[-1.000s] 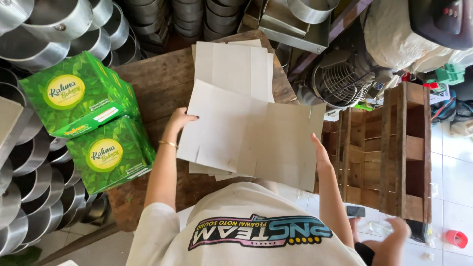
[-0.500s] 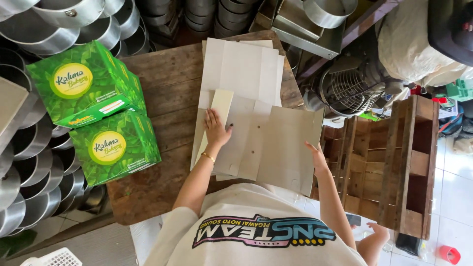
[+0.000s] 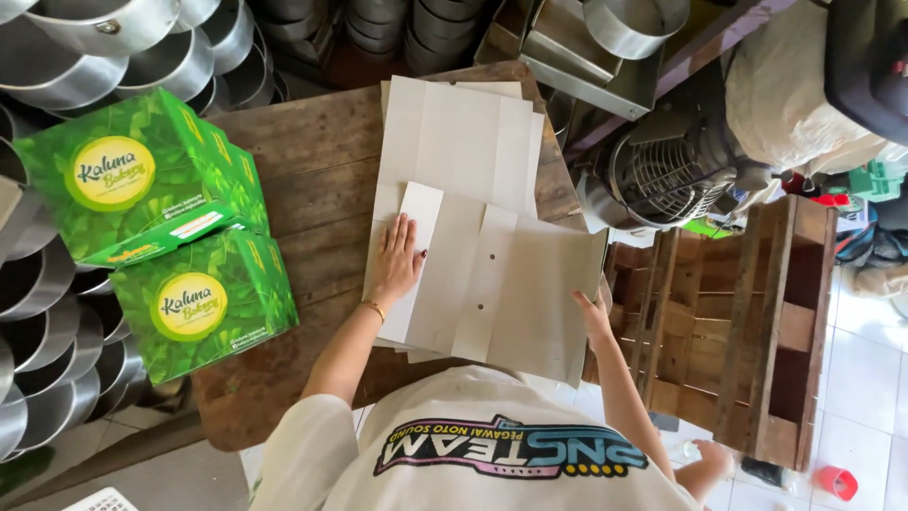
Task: The recorder is folding flat cardboard bakery boxes into their final assembly.
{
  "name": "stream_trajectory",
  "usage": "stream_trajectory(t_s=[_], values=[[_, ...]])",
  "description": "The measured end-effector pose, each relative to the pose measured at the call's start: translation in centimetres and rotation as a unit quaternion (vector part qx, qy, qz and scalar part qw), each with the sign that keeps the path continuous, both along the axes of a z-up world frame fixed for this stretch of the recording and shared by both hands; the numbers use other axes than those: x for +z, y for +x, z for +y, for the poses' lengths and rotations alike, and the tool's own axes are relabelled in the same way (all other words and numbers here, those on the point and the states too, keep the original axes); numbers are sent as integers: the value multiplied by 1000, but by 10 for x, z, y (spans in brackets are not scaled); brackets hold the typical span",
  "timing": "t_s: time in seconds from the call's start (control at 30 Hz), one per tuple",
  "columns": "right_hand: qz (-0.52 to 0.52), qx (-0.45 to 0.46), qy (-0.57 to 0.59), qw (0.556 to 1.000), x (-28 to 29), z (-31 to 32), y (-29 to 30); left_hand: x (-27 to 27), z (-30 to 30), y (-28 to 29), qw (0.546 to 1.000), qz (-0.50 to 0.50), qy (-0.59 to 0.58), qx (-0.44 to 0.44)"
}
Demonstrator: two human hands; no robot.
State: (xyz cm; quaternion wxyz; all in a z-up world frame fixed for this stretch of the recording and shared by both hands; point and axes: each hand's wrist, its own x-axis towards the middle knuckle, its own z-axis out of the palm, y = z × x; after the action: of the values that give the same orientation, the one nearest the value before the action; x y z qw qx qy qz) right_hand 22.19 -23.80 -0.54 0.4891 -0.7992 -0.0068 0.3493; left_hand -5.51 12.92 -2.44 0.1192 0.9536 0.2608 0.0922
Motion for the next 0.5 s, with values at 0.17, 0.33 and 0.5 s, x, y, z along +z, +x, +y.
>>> stream_trajectory(t_s=[0.17, 0.33, 0.5], values=[[-38, -7, -41, 998, -15, 8, -1, 3, 1, 0, 1000, 13, -19, 1], [-60, 12, -129, 990, -14, 25, -3, 17, 1, 1, 999, 21, -47, 12], [-55, 40, -177, 982, 24, 36, 3, 13, -2, 1, 995, -16, -94, 28]])
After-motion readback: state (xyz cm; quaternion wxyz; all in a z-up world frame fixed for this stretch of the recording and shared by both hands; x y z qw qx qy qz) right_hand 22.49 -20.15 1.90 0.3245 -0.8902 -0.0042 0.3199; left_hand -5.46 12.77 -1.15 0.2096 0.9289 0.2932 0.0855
